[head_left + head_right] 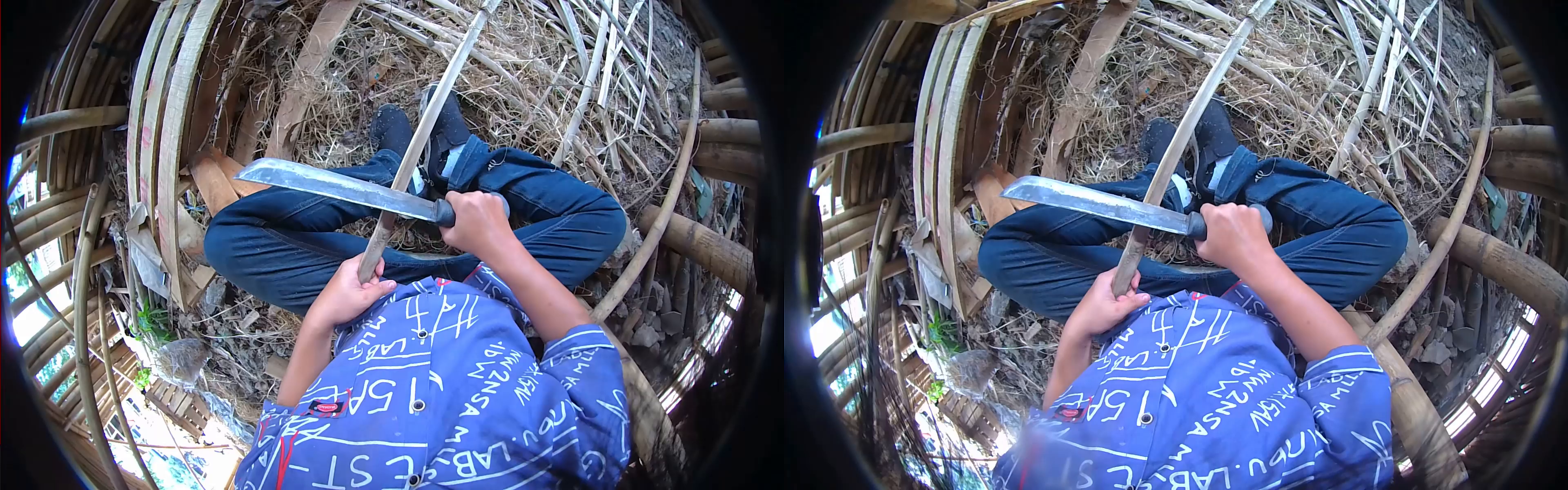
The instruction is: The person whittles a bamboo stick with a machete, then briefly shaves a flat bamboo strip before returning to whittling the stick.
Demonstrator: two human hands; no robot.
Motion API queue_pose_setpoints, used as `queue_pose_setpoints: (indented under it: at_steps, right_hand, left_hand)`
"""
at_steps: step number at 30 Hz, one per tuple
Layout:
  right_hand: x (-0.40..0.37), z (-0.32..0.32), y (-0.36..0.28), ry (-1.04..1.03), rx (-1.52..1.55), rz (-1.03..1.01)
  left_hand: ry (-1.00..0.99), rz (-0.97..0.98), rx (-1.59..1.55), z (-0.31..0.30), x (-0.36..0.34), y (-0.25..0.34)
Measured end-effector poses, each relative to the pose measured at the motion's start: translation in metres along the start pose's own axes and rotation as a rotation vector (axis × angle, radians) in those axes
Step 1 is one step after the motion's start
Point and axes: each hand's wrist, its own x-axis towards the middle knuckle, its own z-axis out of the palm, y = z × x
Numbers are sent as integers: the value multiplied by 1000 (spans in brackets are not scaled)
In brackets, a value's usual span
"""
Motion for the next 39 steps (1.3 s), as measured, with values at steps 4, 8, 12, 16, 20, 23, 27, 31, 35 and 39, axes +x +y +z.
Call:
queue_pose_setpoints:
  at_steps: [4, 8, 12, 16, 20, 23, 27, 31, 35, 39]
  right_hand:
    - [10, -4, 11, 55, -74, 4]
    - [34, -12, 53, 98, -143, 128]
    - [42, -14, 66, 119, -223, 81]
    - [47, -11, 67, 122, -225, 48]
    - [46, -4, 67, 181, -181, 15]
    - [38, -1, 53, 156, -134, 40]
    - [29, -7, 46, 115, -168, -84]
    - [51, -14, 75, 170, -235, 72]
    - [48, -11, 61, 142, -211, 113]
    - [35, -14, 46, 75, -205, 47]
  left_hand:
    - [-9, -7, 66, -3, -6, -2]
    - [11, 1, 17, 4, -13, -11]
    - [-16, -38, -19, 2, -14, -8]
    - [15, -33, 13, 1, -15, -6]
    - [-3, -8, 27, 0, -12, -14]
    - [1, -29, -20, -1, -8, -7]
    - [4, -20, -5, -1, -9, -10]
    - [41, 7, 6, 2, -11, -14]
    - [49, 16, 32, 1, -7, -9]
    - [39, 21, 21, 1, -15, -13]
